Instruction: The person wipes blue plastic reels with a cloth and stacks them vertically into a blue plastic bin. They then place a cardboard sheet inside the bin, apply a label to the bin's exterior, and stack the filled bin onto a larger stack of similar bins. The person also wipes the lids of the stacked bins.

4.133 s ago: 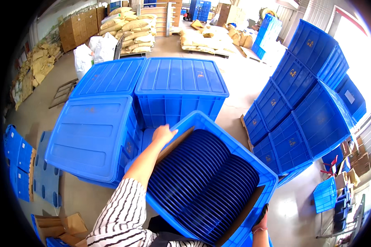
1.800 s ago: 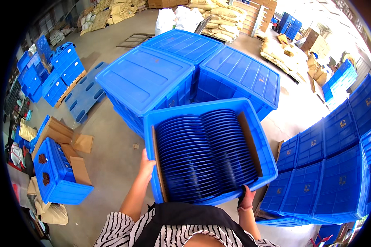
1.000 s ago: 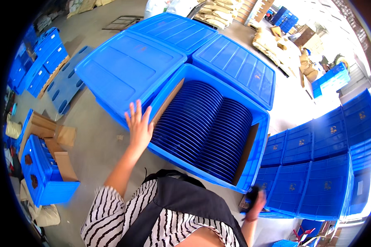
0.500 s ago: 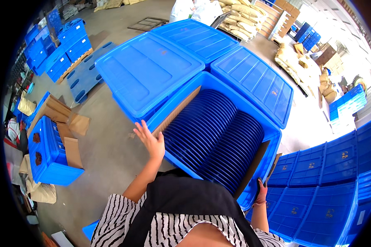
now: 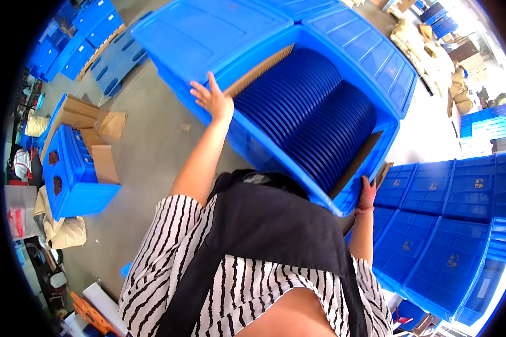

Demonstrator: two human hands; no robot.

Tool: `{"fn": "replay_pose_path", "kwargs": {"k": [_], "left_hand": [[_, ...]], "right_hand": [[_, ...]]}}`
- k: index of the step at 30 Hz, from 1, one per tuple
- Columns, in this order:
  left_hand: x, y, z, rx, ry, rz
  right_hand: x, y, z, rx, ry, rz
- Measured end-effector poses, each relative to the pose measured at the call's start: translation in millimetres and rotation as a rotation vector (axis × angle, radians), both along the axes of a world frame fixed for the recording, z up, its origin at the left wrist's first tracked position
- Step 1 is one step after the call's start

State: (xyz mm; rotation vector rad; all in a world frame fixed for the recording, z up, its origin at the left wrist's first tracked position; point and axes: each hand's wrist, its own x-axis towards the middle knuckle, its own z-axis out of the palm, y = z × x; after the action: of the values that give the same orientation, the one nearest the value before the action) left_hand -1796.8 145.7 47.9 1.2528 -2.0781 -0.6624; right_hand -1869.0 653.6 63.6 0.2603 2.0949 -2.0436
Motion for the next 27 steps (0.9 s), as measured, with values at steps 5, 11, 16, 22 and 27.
{"fn": "replay_pose_path", "kwargs": {"k": [5, 11, 16, 22, 27], "left_hand": [[15, -1, 4, 0.134, -0.026, -0.002], [15, -3, 6, 0.036, -0.093, -0.065], [23, -35, -26, -0.354, 0.027, -0.204], [26, -6, 5, -0.416, -0.095, -0.344], [3, 4, 11, -0.771, -0.080, -0.620]], "right_hand": [[9, 14, -23, 0.115, 0.012, -0.034], [11, 7, -17, 0.294, 0.079, -0.072], [36, -25, 22, 0.955, 0.289, -0.234], [215, 30, -28, 0.559, 0.070, -0.548], [506, 10, -165, -0.291, -0.541, -1.513]]}}
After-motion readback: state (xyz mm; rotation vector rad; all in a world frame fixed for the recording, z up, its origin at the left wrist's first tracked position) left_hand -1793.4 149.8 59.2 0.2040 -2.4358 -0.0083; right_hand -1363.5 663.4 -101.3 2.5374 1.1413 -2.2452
